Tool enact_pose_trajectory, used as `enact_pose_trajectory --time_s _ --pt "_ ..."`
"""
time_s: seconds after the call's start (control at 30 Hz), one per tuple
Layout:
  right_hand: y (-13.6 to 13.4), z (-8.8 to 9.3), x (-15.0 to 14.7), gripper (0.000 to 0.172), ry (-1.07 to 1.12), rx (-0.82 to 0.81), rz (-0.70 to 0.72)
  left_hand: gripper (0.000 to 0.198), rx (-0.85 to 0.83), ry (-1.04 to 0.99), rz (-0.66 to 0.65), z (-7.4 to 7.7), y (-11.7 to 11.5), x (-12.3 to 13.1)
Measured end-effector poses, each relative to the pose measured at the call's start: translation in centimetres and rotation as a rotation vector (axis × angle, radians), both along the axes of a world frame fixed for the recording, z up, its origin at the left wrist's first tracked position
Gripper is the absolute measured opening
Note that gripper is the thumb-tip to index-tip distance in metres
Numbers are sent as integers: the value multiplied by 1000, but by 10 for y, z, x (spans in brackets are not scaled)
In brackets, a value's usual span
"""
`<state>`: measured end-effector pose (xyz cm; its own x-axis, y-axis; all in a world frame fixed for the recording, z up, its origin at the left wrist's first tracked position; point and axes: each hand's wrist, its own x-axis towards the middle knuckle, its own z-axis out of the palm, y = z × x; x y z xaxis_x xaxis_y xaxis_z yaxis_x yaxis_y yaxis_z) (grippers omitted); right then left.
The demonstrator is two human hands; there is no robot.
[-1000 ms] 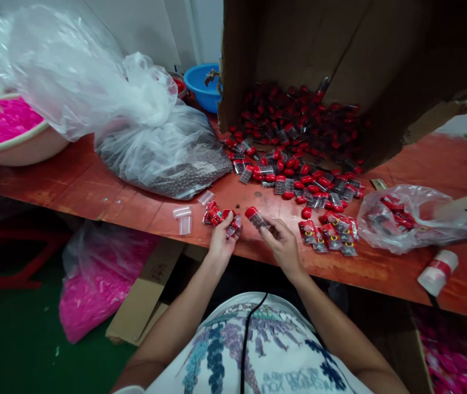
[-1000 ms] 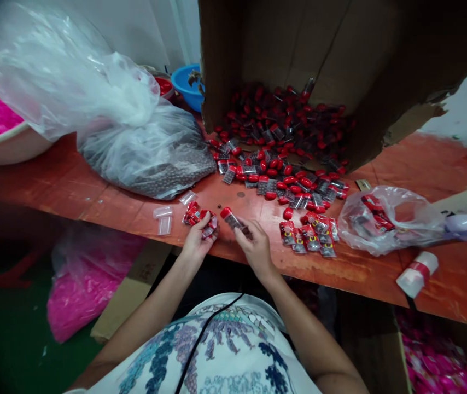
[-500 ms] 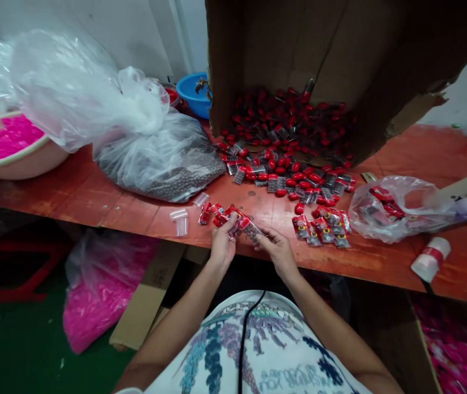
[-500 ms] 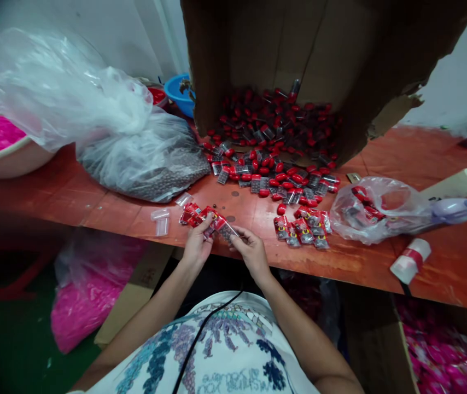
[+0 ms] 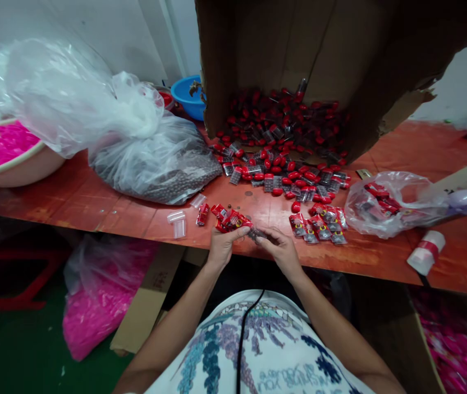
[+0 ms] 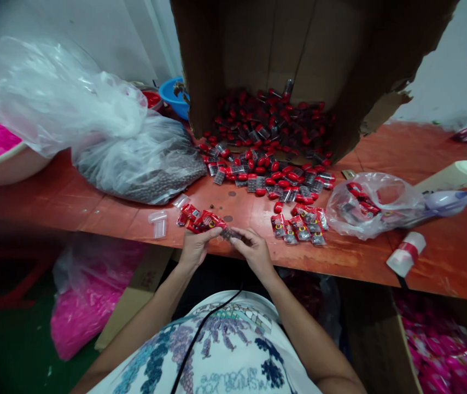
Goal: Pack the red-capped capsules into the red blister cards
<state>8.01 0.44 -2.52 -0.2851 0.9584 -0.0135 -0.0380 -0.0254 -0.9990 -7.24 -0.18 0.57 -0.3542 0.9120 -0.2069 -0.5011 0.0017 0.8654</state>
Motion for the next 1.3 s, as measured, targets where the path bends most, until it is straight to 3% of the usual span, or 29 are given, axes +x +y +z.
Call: enact_pose_trajectory --time_s 0.13,0.27,0.43,0.5,0.67,0.87,1.07,1.23,1.3 --pt "-3 5 2 29 -71 108 -19 33 -14 -10 2 0 0 1" --pt "-4 8 5 31 -155 250 -50 28 1 -31 -13 0 2 0" --pt "-3 9 6 27 -56 122 -32 57 -19 -57 -152 3 2 -5" --pt "-2 9 7 28 -34 94 -35 60 -22 -58 -196 4 3 -4" --pt "-2 7 10 31 -68 112 -47 32 -62 -13 -163 3 6 2" --pt "-7 -1 7 34 207 -190 -83 27 -85 53 -253 2 9 9" --pt "-10 -3 10 29 8 58 -179 23 -46 117 -112 -1 5 24" --pt "-9 -5 14 29 71 -18 -151 28 -83 34 -213 0 9 18" --pt "-8 -4 14 30 87 -53 -142 28 -82 -4 -174 -1 11 16"
